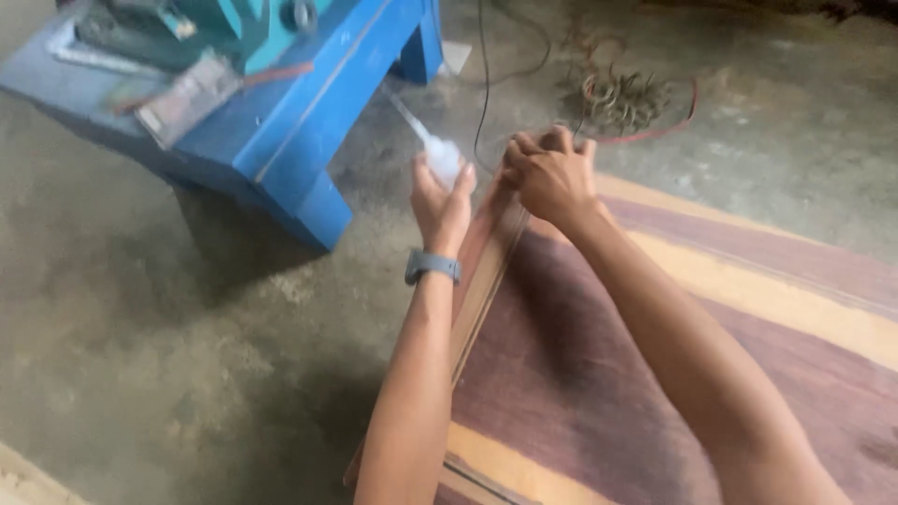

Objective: Sanding a wooden tabletop with a hand block and applying glue from a squeeze bottle to the surface.

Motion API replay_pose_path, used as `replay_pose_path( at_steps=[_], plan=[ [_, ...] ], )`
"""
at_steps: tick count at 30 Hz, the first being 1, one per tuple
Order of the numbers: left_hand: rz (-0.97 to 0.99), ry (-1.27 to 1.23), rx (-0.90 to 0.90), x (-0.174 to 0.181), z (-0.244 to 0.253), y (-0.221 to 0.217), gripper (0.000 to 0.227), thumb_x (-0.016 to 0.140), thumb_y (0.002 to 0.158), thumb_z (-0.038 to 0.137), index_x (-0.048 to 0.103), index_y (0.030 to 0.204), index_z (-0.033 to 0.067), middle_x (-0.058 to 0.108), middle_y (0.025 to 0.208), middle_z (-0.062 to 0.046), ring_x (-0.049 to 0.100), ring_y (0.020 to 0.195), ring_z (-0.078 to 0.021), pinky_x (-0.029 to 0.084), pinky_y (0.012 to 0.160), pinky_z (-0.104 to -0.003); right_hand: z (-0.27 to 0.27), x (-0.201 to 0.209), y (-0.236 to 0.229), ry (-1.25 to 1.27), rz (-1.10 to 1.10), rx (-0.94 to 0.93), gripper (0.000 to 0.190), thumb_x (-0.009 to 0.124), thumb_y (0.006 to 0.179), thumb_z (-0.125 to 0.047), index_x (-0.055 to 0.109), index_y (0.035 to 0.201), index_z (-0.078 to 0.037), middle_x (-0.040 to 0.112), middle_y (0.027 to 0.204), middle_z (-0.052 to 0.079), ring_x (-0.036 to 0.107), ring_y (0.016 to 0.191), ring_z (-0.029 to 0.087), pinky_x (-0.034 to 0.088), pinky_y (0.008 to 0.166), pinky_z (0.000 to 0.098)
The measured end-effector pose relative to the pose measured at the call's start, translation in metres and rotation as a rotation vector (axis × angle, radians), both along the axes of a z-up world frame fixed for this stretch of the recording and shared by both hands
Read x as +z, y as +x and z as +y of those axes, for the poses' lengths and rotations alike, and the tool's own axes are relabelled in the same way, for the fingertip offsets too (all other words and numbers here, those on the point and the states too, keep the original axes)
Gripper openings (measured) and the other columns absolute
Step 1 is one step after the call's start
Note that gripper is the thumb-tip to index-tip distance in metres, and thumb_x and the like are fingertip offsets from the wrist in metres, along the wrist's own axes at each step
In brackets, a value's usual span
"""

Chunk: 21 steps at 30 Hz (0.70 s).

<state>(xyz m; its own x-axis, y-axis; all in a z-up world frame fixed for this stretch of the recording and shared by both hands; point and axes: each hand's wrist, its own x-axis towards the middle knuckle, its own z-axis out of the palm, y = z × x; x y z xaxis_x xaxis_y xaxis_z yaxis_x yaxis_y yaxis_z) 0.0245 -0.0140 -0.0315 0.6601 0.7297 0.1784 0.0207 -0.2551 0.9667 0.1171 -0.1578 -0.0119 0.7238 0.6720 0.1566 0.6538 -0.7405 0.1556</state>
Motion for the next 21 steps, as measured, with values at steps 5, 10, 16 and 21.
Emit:
replay_pose_path(
  at_steps=[5, 10, 16, 21],
  plan=[
    [0.012, 0.016, 0.008, 0.007, 0.003, 0.000, 0.049, 0.073, 0.089, 0.033, 0.049, 0.128, 0.0141, 0.067, 0.114, -0.017, 0.070, 0.109, -0.0377, 0.061, 0.086, -0.050, -0.005, 0.007, -0.003, 0.089, 0.064, 0.046, 0.048, 0.048, 0.100, -0.031, 0.048, 0.147, -0.023, 0.052, 0.141, -0.006, 0.038, 0.129, 0.041, 0.035, 0.087, 0.0614],
    [0.015, 0.022, -0.013, 0.007, -0.002, 0.001, 0.049, 0.070, 0.090, 0.036, 0.048, 0.128, 0.0151, 0.067, 0.115, -0.017, 0.071, 0.109, -0.0381, 0.062, 0.084, -0.050, -0.018, 0.020, -0.038, -0.028, 0.044, -0.013, 0.047, 0.049, 0.101, -0.035, 0.057, 0.145, -0.021, 0.056, 0.147, -0.006, 0.036, 0.136, 0.040, 0.035, 0.089, 0.0597],
    [0.025, 0.002, -0.036, 0.019, -0.003, -0.010, 0.047, 0.070, 0.091, 0.032, 0.048, 0.129, 0.0132, 0.066, 0.116, -0.018, 0.069, 0.111, -0.0379, 0.060, 0.087, -0.052, 0.001, 0.008, 0.002, 0.065, 0.023, 0.060, 0.044, 0.050, 0.100, -0.034, 0.055, 0.142, -0.022, 0.051, 0.145, -0.005, 0.038, 0.133, 0.042, 0.036, 0.088, 0.0629],
    [0.036, -0.019, -0.028, 0.016, -0.004, -0.008, 0.047, 0.068, 0.092, 0.032, 0.047, 0.130, 0.0125, 0.066, 0.117, -0.018, 0.069, 0.112, -0.0382, 0.061, 0.088, -0.052, -0.013, 0.017, -0.037, -0.036, 0.078, -0.026, 0.047, 0.039, 0.105, -0.043, 0.052, 0.147, -0.027, 0.051, 0.153, -0.010, 0.031, 0.140, 0.038, 0.033, 0.090, 0.0561]
  ],
)
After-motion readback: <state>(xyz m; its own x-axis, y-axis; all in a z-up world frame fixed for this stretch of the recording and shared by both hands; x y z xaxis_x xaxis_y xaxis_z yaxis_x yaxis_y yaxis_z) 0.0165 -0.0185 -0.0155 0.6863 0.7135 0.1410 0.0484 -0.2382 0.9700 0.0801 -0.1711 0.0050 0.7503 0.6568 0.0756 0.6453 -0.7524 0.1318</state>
